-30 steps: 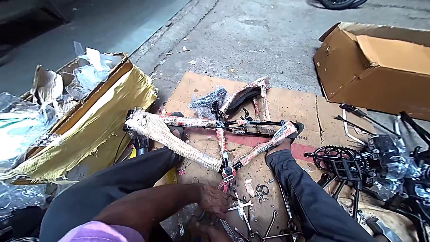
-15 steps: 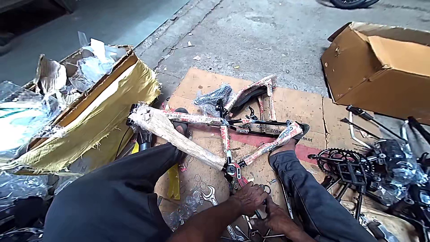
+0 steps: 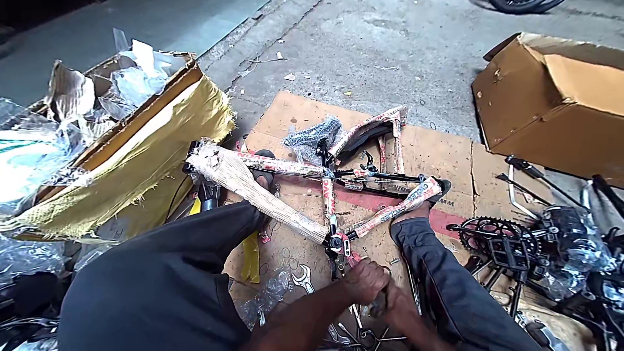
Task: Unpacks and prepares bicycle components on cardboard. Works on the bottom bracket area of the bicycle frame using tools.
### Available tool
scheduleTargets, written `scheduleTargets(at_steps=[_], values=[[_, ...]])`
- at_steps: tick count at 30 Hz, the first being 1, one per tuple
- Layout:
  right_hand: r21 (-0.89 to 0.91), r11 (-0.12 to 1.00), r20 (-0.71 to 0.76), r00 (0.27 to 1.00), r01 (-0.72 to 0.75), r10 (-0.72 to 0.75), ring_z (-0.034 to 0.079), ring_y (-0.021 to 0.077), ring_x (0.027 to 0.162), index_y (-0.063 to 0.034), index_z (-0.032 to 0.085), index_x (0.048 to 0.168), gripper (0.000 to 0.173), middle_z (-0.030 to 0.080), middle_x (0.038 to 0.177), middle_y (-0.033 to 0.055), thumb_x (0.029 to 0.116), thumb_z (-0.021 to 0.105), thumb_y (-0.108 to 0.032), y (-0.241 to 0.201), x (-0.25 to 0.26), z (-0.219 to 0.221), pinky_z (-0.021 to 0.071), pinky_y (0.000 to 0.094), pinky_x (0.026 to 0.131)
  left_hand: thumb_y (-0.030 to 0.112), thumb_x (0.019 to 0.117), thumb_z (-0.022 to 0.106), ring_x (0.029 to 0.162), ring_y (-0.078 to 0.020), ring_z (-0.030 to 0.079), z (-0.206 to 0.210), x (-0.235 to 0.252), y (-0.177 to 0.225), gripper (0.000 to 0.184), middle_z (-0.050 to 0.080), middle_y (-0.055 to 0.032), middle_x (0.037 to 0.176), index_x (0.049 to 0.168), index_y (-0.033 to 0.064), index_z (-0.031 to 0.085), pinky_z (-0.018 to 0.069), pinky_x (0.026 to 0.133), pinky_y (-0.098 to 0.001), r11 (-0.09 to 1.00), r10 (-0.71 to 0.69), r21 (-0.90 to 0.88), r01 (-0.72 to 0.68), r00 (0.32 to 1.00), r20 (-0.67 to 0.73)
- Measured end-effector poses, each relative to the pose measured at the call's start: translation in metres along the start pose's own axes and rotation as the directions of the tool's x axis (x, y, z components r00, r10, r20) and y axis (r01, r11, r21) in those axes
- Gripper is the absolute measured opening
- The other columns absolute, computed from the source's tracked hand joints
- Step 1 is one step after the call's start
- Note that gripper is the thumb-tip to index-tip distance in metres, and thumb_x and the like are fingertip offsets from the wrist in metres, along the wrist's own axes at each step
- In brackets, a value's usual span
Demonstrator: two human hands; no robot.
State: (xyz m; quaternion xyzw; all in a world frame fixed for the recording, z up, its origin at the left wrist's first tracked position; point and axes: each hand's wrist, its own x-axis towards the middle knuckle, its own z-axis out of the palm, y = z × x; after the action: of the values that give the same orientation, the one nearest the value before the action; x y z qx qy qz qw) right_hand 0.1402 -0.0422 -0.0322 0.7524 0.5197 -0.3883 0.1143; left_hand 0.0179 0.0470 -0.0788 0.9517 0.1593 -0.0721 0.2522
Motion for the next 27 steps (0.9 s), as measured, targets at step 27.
scheduleTargets(at_steps=[27], values=[[0.706,0.703,0.07,0.997,-0.078,0.04,0.062,0.0345,0.116,0.0037,0.043,0.145,0.105,0.063,0.125,0.0235,0.0693,0.092,-0.051,-0.082,-0.038,0.087,0.0504,0.0544,0.1,0.012,0.085,0.076,0.111,-0.0356,0.062,-0.009,-0.073,-0.052,0.037,0.067,-0.0171,0.111,0.119,0.0034,0.064,0.0443,0.102,-0.0512,0.805,0.537,0.131,-0.578,0.805,0.252]])
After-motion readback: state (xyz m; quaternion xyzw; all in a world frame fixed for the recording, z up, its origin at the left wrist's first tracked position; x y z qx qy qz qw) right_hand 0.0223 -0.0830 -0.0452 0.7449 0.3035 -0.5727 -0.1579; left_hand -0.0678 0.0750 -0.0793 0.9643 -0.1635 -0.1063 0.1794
